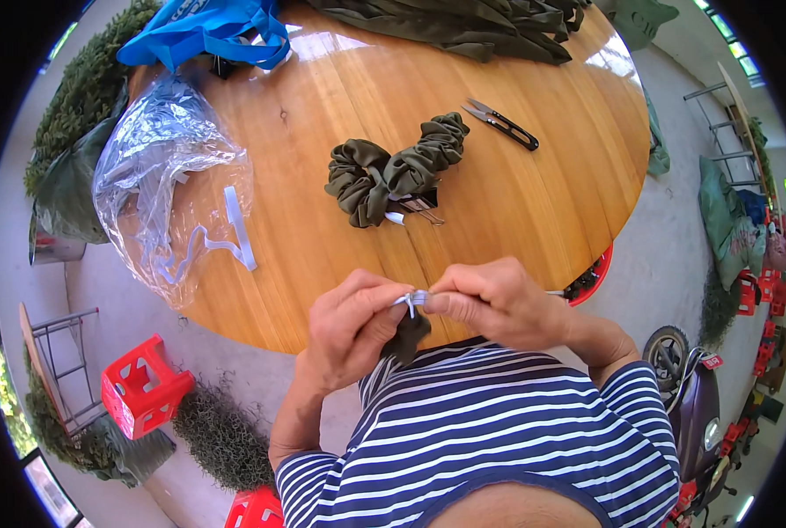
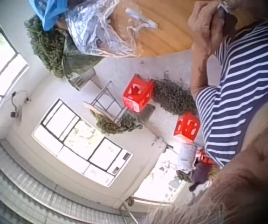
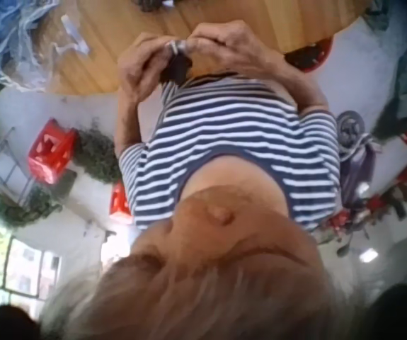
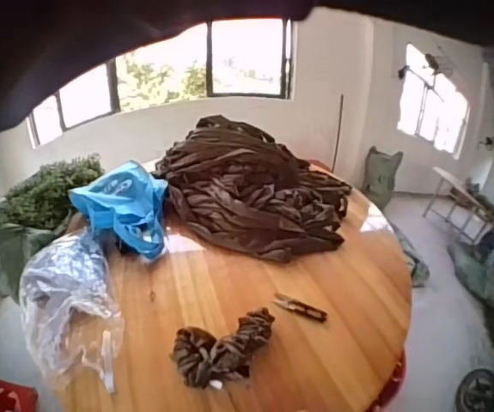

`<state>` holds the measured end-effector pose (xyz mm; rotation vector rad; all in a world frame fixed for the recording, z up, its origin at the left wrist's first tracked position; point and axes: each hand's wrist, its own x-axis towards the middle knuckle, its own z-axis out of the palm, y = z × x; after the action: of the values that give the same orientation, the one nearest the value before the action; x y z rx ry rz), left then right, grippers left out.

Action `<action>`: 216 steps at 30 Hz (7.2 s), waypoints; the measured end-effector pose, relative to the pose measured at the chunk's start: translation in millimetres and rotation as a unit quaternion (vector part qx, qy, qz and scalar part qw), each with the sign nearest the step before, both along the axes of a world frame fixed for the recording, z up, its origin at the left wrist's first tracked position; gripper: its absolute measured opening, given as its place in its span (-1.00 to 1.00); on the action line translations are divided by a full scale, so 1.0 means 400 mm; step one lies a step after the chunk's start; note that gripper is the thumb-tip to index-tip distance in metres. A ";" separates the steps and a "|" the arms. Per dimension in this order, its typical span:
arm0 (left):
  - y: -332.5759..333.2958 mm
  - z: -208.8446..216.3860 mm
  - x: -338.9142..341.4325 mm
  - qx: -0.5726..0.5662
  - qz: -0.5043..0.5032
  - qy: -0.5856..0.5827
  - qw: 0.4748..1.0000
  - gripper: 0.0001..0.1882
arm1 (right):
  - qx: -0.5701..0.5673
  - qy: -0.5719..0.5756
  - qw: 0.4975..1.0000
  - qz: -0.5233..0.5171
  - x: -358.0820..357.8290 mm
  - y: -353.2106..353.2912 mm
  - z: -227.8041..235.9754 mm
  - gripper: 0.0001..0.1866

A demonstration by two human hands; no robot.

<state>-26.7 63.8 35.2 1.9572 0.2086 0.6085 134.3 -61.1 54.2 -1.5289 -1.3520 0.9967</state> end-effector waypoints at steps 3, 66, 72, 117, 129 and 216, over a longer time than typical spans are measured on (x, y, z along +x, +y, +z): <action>0.007 0.011 -0.006 -0.222 -0.058 0.070 0.971 -0.87 | -0.163 0.242 0.955 0.047 0.026 0.007 0.019 -0.67; -0.121 -0.054 0.086 -0.601 0.190 -0.089 0.771 -0.86 | 0.118 0.390 0.903 -0.135 -0.039 0.028 -0.103 -0.89; -0.128 -0.070 0.070 -0.138 0.213 -0.093 0.963 -0.87 | -0.083 0.454 0.870 -0.173 -0.012 0.022 -0.112 -0.86; -0.105 -0.044 0.057 0.015 0.060 -0.040 0.997 -0.80 | -0.055 0.515 0.854 -0.038 0.058 -0.012 -0.104 -0.89; -0.161 -0.061 0.100 -0.047 0.131 0.028 0.990 -0.69 | 0.183 -0.057 0.948 -0.252 0.007 -0.022 -0.114 -0.86; -0.015 -0.082 0.074 0.152 0.154 0.014 0.976 -0.81 | 0.246 -0.282 0.884 -0.282 -0.034 0.009 -0.106 -0.81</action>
<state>2.8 57.7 2.5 2.2500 0.4650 0.8548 120.7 -57.5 11.7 -1.7048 -1.2711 -0.1752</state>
